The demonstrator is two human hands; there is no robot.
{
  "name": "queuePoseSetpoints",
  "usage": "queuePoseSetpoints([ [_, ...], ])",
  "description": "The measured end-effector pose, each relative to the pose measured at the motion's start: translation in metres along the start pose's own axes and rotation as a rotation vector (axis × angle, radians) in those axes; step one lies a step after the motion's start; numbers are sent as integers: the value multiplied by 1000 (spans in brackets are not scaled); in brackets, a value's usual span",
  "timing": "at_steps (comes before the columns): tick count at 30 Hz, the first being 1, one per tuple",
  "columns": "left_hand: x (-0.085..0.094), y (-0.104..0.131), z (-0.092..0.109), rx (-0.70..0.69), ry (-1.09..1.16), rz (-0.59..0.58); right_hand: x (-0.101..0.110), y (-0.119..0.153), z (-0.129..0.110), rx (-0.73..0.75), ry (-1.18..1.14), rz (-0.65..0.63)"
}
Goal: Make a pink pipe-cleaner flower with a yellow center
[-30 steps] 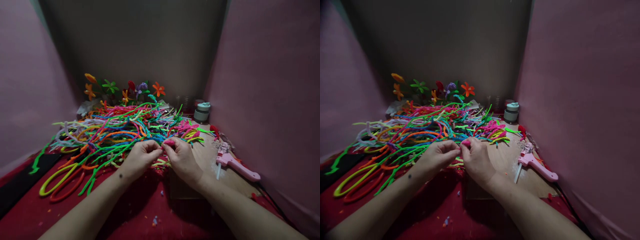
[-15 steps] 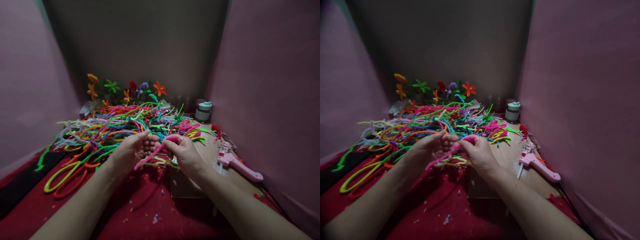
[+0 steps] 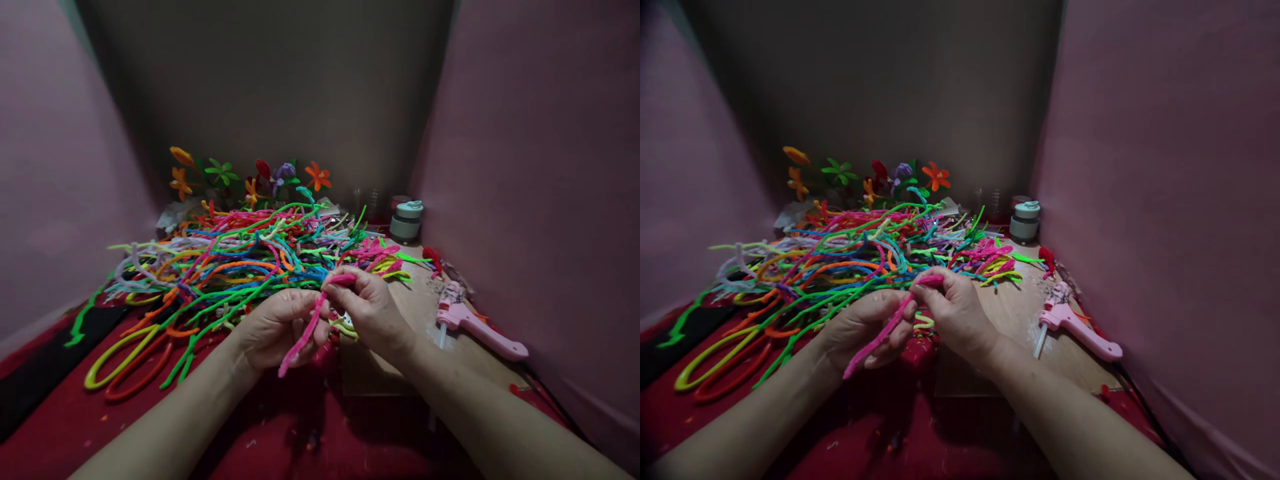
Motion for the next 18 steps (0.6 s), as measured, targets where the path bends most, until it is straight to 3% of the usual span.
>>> queuePoseSetpoints([
  [3, 1, -4, -5, 0, -1, 7, -1, 0, -3, 30, 18, -32],
  [6, 5, -5, -4, 10, -90, 110, -1, 0, -7, 88, 96, -52],
  [9, 12, 1, 7, -56, -472, 364, 1, 2, -11, 148, 246, -40],
  [11, 10, 11, 21, -227, -862, 609, 1, 3, -9, 159, 321, -22],
  [14, -6, 27, 32, -531, -1382, 931, 2, 5, 2, 82, 326, 30],
  [16, -12, 31, 30, -601, -1530, 1020, 5, 5, 12, -12, 270, 72],
  [18, -9, 28, 30, -527, -1442, 973, 5, 4, 19, -84, 188, 88],
])
Point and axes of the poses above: each hand's wrist, its own y-axis away from the middle knuckle, its own x-axis out of the back of the hand, z = x × y, the point moved 7 cm from there along -y, towards the middle knuckle, and after that the axes turned 13 degrees about x, right-handed, at the moved point
